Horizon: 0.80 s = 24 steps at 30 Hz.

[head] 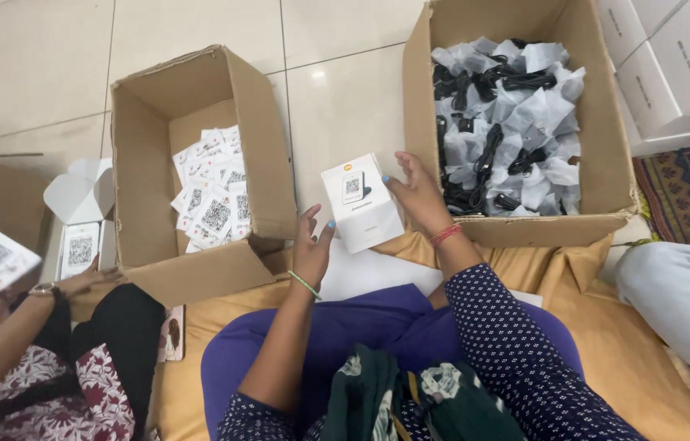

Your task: The person packs small electronic devices and power adapters into individual white boxes.

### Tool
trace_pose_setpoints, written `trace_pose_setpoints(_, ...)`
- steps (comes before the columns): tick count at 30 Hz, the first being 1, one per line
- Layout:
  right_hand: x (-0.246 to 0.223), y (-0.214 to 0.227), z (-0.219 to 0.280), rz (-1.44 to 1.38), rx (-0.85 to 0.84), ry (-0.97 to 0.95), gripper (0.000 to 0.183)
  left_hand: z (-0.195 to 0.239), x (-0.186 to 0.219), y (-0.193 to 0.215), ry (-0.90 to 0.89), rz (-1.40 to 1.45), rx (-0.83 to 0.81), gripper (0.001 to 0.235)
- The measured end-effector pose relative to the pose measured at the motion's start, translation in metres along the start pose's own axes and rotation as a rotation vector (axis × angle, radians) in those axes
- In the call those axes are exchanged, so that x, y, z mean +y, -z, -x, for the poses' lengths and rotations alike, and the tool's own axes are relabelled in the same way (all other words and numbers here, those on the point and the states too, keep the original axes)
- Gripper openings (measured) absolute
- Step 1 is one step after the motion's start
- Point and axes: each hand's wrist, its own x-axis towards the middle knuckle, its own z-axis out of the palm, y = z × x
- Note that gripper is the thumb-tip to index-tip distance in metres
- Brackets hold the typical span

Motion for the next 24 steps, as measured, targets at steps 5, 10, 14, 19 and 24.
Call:
trace_pose_setpoints(5,-0.002,-0.016,0.024,0.646,-0.173,-0.044,0.077,-0.037,-0.076,-0.007,0.101,-0.014,0.077,0.068)
trace_pose_setpoints(10,0.003,-0.027,0.031,0.790,-0.370,-0.210,0.095,-0.071,-0.135,-0.034,0.125,0.061,0.045,0.077)
trace_pose_setpoints(14,0.014,-0.030,0.032,0.957,-0.444,-0.309,0.102,-0.066,-0.131,-0.039,0.146,0.056,-0.042,0.075)
trace_pose_setpoints(19,0.023,-0.038,0.034,1.066,-0.541,-0.396,0.112,-0.059,-0.122,-0.038,0.009,-0.036,-0.079,0.073)
trace_pose_setpoints(24,0.016,-0.042,0.035,1.074,-0.602,-0.496,0.120,-0.059,-0.126,-0.039,0.017,-0.201,-0.074,0.080)
